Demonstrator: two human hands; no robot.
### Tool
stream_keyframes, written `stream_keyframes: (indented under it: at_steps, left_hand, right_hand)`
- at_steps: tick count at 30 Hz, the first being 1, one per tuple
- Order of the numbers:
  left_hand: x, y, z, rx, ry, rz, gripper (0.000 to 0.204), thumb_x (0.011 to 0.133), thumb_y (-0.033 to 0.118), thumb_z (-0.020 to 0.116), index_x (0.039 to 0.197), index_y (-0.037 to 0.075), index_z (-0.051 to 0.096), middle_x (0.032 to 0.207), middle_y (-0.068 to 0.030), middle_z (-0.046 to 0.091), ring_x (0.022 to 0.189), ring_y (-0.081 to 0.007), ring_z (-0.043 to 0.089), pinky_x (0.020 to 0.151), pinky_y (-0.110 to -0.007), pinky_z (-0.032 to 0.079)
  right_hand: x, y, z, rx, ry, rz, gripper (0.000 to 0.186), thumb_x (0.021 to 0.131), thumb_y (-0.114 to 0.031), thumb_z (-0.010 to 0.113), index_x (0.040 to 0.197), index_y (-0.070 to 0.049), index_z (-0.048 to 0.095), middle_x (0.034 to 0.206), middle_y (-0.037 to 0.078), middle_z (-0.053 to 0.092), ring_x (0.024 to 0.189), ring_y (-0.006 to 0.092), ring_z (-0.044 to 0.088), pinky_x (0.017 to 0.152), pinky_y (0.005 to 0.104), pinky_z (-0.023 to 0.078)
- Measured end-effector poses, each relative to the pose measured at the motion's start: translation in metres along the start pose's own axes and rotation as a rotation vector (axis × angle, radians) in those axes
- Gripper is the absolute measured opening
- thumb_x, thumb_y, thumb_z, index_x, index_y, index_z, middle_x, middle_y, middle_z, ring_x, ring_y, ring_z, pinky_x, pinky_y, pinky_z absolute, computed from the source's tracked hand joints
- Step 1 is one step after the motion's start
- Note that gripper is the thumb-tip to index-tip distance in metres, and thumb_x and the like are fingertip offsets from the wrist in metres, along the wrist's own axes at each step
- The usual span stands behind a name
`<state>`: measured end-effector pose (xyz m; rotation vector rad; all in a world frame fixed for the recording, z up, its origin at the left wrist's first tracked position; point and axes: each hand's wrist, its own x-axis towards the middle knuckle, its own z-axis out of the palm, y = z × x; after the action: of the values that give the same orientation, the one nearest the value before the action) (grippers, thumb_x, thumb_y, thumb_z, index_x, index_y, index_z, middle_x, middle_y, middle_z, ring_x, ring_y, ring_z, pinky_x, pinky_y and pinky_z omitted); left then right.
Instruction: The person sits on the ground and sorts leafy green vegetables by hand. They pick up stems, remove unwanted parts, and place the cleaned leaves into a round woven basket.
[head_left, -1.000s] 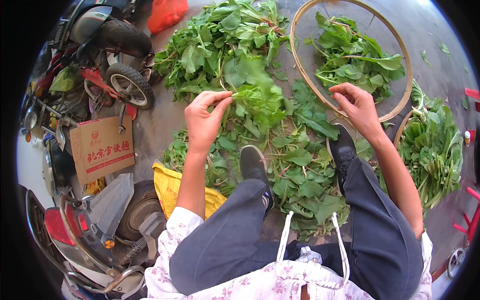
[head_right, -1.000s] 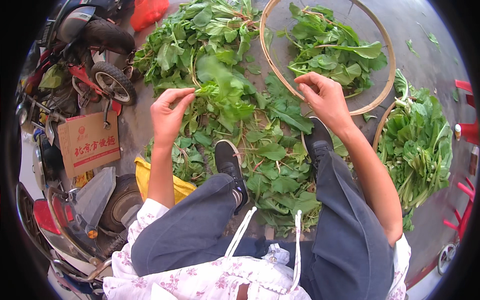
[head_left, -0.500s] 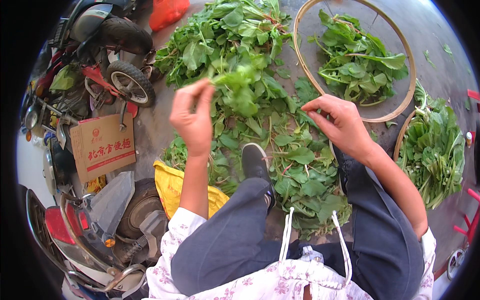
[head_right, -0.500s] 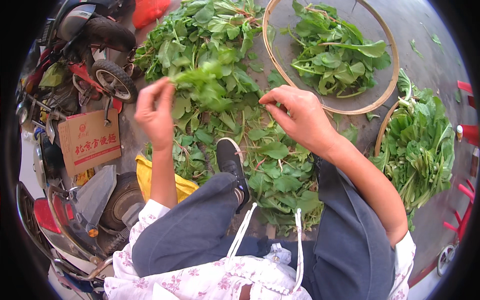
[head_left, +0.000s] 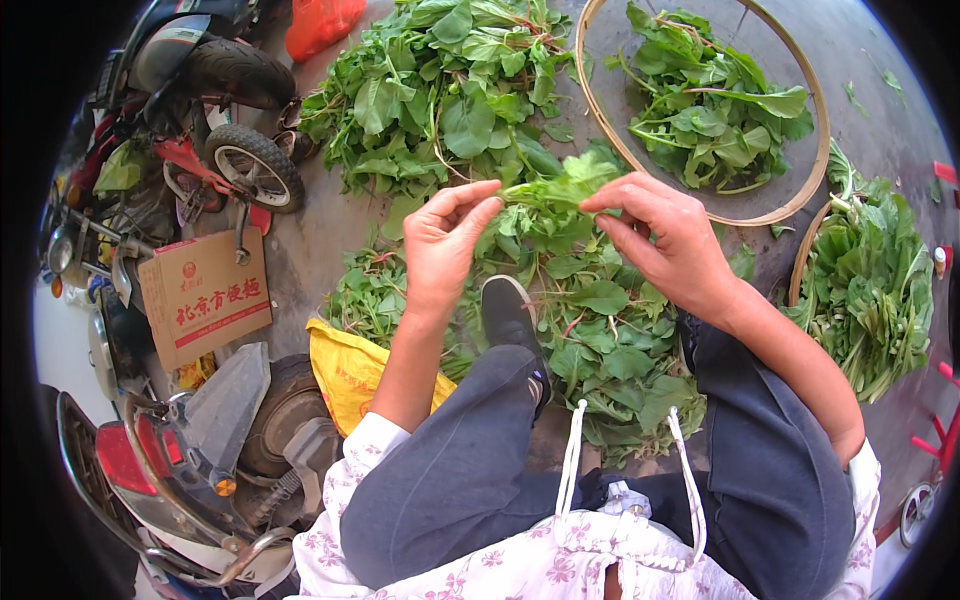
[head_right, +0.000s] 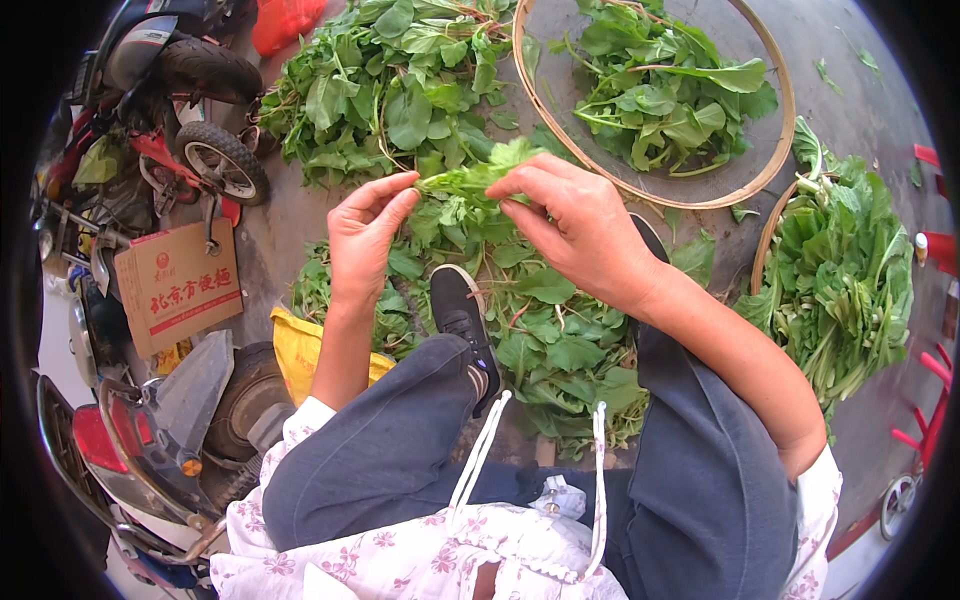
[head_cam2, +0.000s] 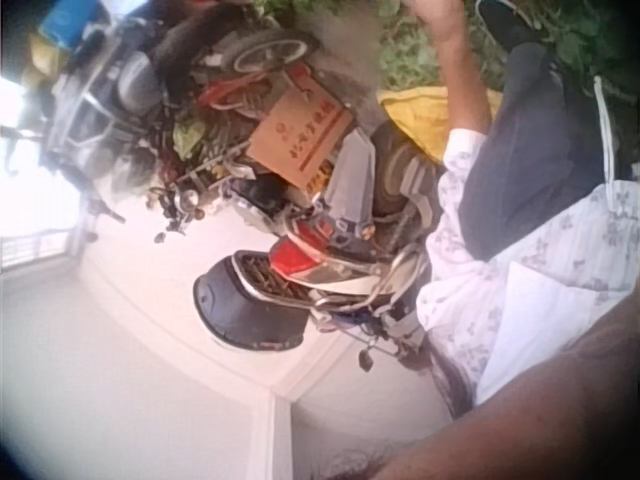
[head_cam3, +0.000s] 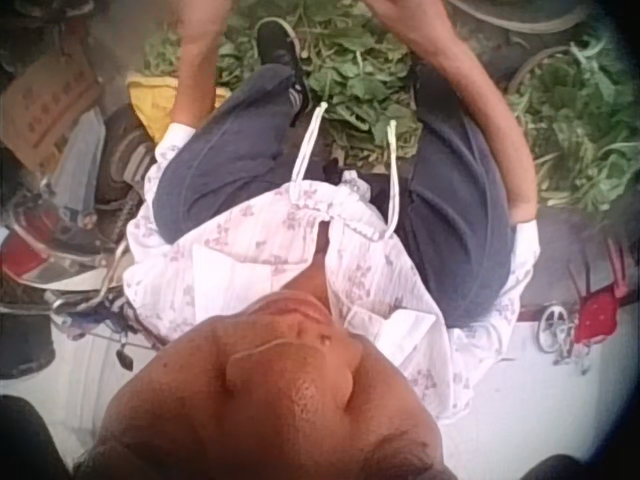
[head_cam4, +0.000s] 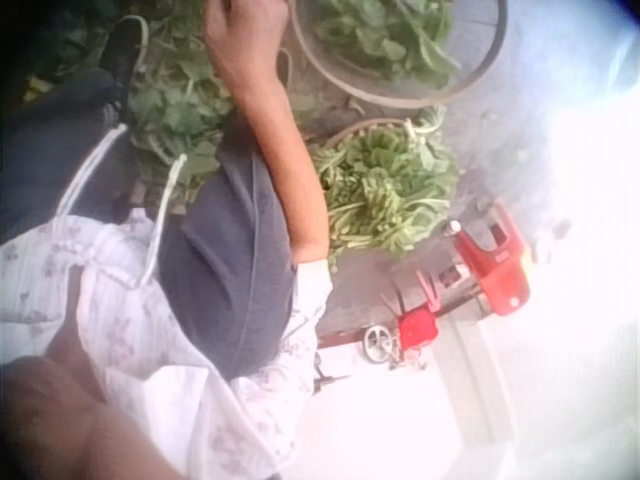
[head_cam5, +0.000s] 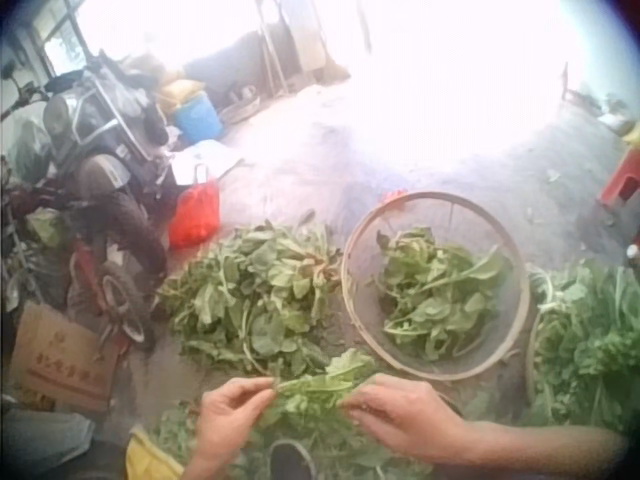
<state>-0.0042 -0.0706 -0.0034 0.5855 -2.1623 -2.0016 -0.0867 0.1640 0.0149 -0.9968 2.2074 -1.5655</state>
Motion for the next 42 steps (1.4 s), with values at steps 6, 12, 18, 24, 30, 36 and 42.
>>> stream_keyframes:
  at_steps: [6, 12, 18, 24, 30, 36, 42]
  left_hand:
    - [-0.016, 0.013, 0.024, -0.08, -0.166, -0.022, 0.02, 0.085, -0.002, 0.07, 0.105, -0.002, 0.069, 0.098, -0.0047, 0.07, 0.086, -0.0077, 0.064, 0.078, -0.022, 0.052]
    - [-0.021, 0.023, 0.036, 0.191, -0.264, 0.22, 0.026, 0.082, -0.002, 0.072, 0.108, 0.0, 0.068, 0.099, -0.006, 0.066, 0.087, -0.0102, 0.063, 0.079, -0.024, 0.052]
    - [-0.018, 0.027, 0.034, 0.335, -0.347, 0.341, 0.025, 0.08, 0.003, 0.074, 0.105, 0.001, 0.07, 0.094, -0.0076, 0.067, 0.081, -0.0133, 0.063, 0.077, -0.026, 0.051]
    - [-0.015, 0.036, 0.029, 0.457, -0.477, 0.297, 0.018, 0.083, 0.005, 0.073, 0.099, -0.002, 0.068, 0.089, -0.0055, 0.068, 0.082, -0.013, 0.064, 0.075, -0.024, 0.05]
    - [-0.012, 0.03, 0.019, -0.163, -0.696, -0.308, 0.012, 0.089, 0.005, 0.067, 0.099, -0.002, 0.065, 0.091, -0.003, 0.067, 0.084, -0.0079, 0.061, 0.075, -0.023, 0.049]
    - [-0.02, 0.011, 0.025, -0.599, -0.782, -0.416, 0.017, 0.09, 0.017, 0.069, 0.097, 0.002, 0.065, 0.09, -0.0027, 0.067, 0.082, -0.0097, 0.062, 0.074, -0.023, 0.049]
    - [-0.022, 0.007, 0.03, -0.675, -0.701, -0.447, 0.019, 0.089, 0.017, 0.071, 0.099, 0.002, 0.066, 0.089, -0.0031, 0.068, 0.079, -0.0094, 0.063, 0.072, -0.024, 0.051]
  right_hand:
    - [0.0, 0.002, 0.008, 0.017, 0.038, -0.016, 0.022, 0.085, -0.003, 0.066, 0.107, -0.004, 0.065, 0.092, 0.01, 0.065, 0.07, 0.0191, 0.061, 0.062, 0.0298, 0.049]
    - [-0.004, 0.008, 0.008, -0.018, -0.038, -0.058, 0.02, 0.082, -0.004, 0.071, 0.102, -0.003, 0.067, 0.084, 0.007, 0.064, 0.061, 0.0127, 0.057, 0.056, 0.0262, 0.046]
    - [-0.003, 0.001, 0.003, -0.041, -0.071, -0.062, 0.014, 0.082, -0.007, 0.072, 0.094, -0.002, 0.067, 0.078, 0.006, 0.063, 0.061, 0.0143, 0.058, 0.055, 0.0286, 0.046]
    - [0.001, 0.001, -0.006, -0.033, -0.194, -0.029, 0.014, 0.084, -0.012, 0.072, 0.092, -0.001, 0.066, 0.073, 0.006, 0.062, 0.058, 0.0129, 0.056, 0.054, 0.0285, 0.045]
    - [0.006, -0.01, -0.024, 0.494, -0.554, 0.468, 0.02, 0.088, -0.022, 0.071, 0.092, -0.002, 0.068, 0.073, -0.001, 0.061, 0.064, 0.0058, 0.053, 0.057, 0.022, 0.043]
    - [0.001, 0.0, -0.021, 0.835, -0.638, 0.503, 0.02, 0.09, -0.025, 0.069, 0.094, -0.005, 0.068, 0.077, -0.005, 0.061, 0.065, 0.0019, 0.049, 0.055, 0.0191, 0.039]
    - [-0.004, 0.008, -0.016, 0.908, -0.569, 0.537, 0.017, 0.091, -0.021, 0.068, 0.096, -0.005, 0.067, 0.084, -0.005, 0.063, 0.069, 0.0007, 0.05, 0.059, 0.0179, 0.039]
